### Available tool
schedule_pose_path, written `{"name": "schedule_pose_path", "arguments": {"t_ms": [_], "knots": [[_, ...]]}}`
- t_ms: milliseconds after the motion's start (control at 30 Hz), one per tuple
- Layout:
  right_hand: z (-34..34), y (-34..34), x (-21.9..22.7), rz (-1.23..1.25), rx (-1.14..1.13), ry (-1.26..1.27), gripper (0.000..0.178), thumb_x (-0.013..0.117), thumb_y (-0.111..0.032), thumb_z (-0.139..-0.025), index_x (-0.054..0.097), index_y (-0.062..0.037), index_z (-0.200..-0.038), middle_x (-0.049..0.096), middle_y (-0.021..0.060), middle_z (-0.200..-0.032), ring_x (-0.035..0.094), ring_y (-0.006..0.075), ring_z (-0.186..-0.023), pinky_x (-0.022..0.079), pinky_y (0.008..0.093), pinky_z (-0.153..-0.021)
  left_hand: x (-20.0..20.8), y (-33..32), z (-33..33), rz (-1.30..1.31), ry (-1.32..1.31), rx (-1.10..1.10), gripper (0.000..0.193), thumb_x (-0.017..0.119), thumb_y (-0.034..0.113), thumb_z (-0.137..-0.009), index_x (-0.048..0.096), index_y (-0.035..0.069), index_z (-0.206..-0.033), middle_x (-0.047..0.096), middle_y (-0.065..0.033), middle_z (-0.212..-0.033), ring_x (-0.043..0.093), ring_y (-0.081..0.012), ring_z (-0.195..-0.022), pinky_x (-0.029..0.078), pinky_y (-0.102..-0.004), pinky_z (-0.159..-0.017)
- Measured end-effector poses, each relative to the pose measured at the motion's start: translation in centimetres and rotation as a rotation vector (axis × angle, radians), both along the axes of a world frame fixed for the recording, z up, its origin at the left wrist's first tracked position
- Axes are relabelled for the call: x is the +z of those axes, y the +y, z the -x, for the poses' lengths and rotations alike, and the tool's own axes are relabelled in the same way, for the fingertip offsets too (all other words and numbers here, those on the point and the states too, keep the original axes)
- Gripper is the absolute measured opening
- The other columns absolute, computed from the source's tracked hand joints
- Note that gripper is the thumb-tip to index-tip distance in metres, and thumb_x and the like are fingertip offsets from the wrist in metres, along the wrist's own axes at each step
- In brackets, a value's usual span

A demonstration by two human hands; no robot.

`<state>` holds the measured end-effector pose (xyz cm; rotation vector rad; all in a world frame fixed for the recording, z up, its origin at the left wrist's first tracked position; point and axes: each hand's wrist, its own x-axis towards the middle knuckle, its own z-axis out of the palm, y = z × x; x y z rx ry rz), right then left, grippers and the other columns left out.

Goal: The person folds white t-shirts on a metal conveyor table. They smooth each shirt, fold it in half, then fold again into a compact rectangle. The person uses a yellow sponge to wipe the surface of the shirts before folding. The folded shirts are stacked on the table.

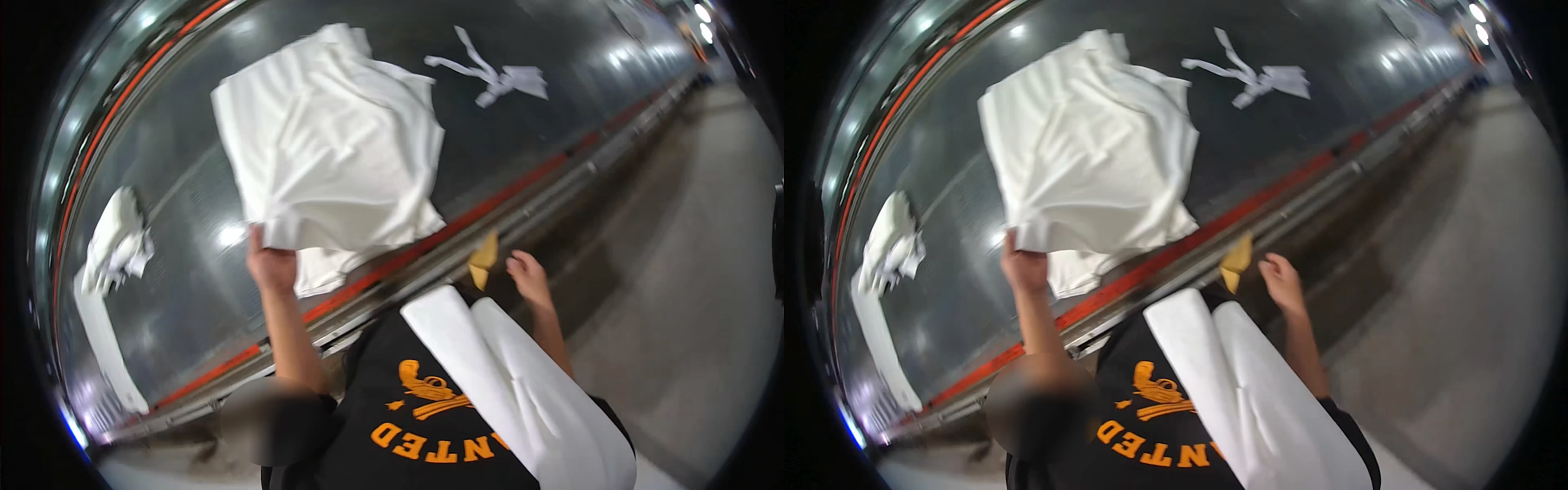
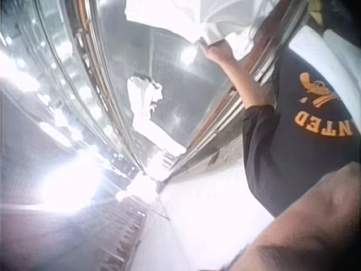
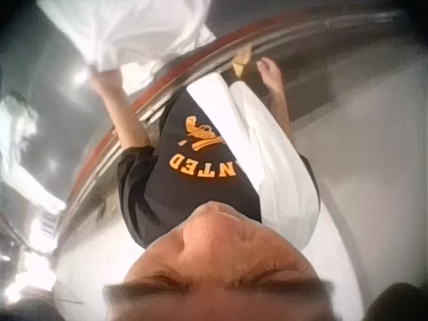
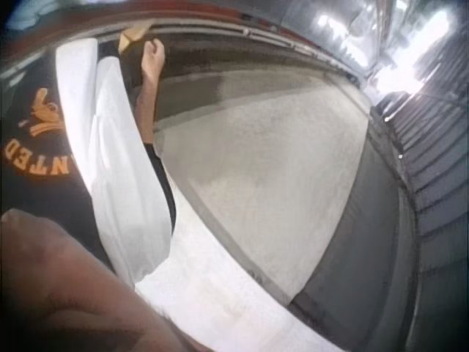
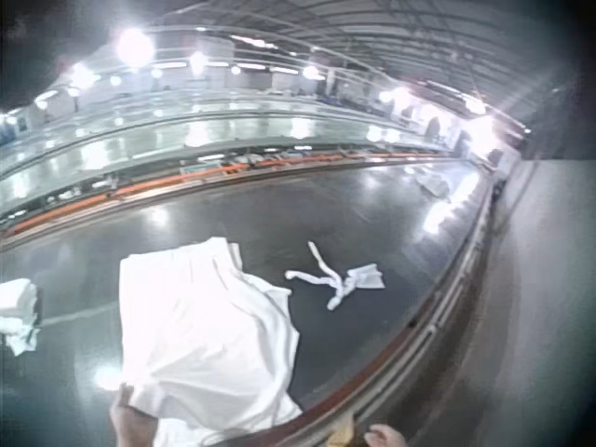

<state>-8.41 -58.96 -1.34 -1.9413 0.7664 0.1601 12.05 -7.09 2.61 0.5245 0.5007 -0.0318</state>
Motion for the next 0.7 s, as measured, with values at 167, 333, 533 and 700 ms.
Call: {"name": "schedule_pose_path", "arguments": {"t_ms": [167, 333, 533, 700], "knots": [[-1.0, 4.9, 3.0, 0.565, 0.401, -0.199, 0.085, 0.085, -0.045, -0.073, 0.048, -0.0028, -0.137, 0.043, 0.0213, -0.141, 0.054, 0.0365, -0.12, 0.047, 0.0427, -0.1, 3.6, -0.7, -0.6, 0.001, -0.224, -0.097, 0.041, 0.043, 0.03, -0.107, 0.058, -0.002, -0.127, 0.066, -0.0156, -0.126, 0.063, -0.0278, -0.117, 0.051, -0.0447, -0.101], [-0.3, 8.0, 2.9, 0.662, 0.378, -0.288, 0.102, 0.081, -0.062, -0.068, 0.043, -0.0025, -0.14, 0.038, 0.0255, -0.142, 0.045, 0.0417, -0.128, 0.042, 0.0483, -0.106, 3.9, -0.7, -0.6, 0.061, -0.276, -0.15, 0.04, 0.042, 0.029, -0.107, 0.058, -0.003, -0.126, 0.065, -0.0163, -0.127, 0.063, -0.0288, -0.119, 0.051, -0.0454, -0.101], [0.2, 6.6, 1.2, 0.75, 0.343, -0.315, 0.083, 0.08, -0.048, -0.077, 0.048, -0.0035, -0.139, 0.041, 0.026, -0.14, 0.052, 0.0411, -0.121, 0.046, 0.0472, -0.101, 4.1, -2.0, 0.2, 0.093, -0.236, -0.14, 0.041, 0.043, 0.028, -0.107, 0.058, -0.004, -0.126, 0.064, -0.0178, -0.129, 0.061, -0.0298, -0.121, 0.049, -0.0469, -0.104], [-1.2, 6.2, 1.1, 0.481, 0.312, -0.435, 0.03, 0.075, -0.021, -0.084, 0.074, -0.0037, -0.109, 0.053, 0.0228, -0.132, 0.058, 0.036, -0.113, 0.048, 0.0438, -0.098, 4.5, -2.3, 0.9, 0.011, -0.118, -0.062, 0.039, 0.046, 0.026, -0.105, 0.054, -0.003, -0.129, 0.062, -0.018, -0.13, 0.061, -0.0296, -0.121, 0.049, -0.0455, -0.105]]}}
